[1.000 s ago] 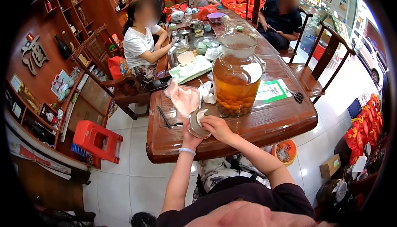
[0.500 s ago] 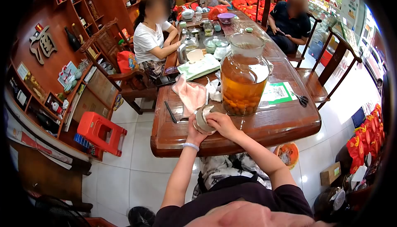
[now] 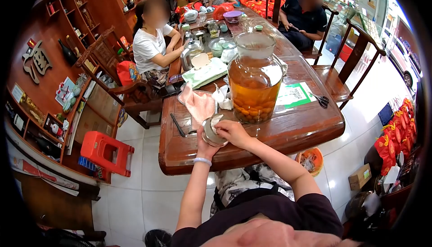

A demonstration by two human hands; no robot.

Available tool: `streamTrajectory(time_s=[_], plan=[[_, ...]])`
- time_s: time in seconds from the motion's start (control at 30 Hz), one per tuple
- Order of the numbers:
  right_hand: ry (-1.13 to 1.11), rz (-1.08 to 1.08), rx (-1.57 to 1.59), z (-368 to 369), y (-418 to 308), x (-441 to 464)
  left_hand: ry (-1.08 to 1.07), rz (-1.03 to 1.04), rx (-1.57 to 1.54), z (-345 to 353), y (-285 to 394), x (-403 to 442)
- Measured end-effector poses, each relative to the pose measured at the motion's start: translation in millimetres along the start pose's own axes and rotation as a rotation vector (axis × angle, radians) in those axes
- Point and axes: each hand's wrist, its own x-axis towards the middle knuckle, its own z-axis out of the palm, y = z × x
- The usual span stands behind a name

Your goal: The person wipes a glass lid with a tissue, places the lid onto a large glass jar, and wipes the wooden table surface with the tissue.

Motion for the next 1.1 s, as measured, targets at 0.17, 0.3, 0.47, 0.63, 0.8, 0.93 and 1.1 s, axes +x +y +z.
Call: streamTrajectory(time_s=[0.17,0.3,0.47,0.63,0.8,0.93,1.1], plan=[[0.014,-0.005,-0.025,-0.1,-0.7,-2.8,0.028,0.015,0.078,-4.1,-0.3,0.9],[0.012,-0.198,-0.11,-1.0,4.9,7.3,0.058,0.02,0.111,-4.0,-0.9,2.7],[-0.08,-0.305,-0.151,-0.9,6.8,21.3,-0.005,0.019,0.081,-1.3,0.7,1.0],[-0.179,-0.175,-0.125,-14.7,-23.4,23.3,0.039,0.05,0.024,0.9,-0.5,-2.7],[0.008,-0.261,-0.111,-43.5,-50.2,16.7,-0.091,0.004,-0.12,8.6,3.0,-6.1],[0.369,-0.442,-0.358,-139.5,-103.0,36.0,-0.119,-0.023,-0.112,7.1,1.1,-5.8],[0.943,-0.264,-0.272,-264.3,-102.3,101.7,-0.093,-0.044,-0.171,7.4,2.6,-8.9]])
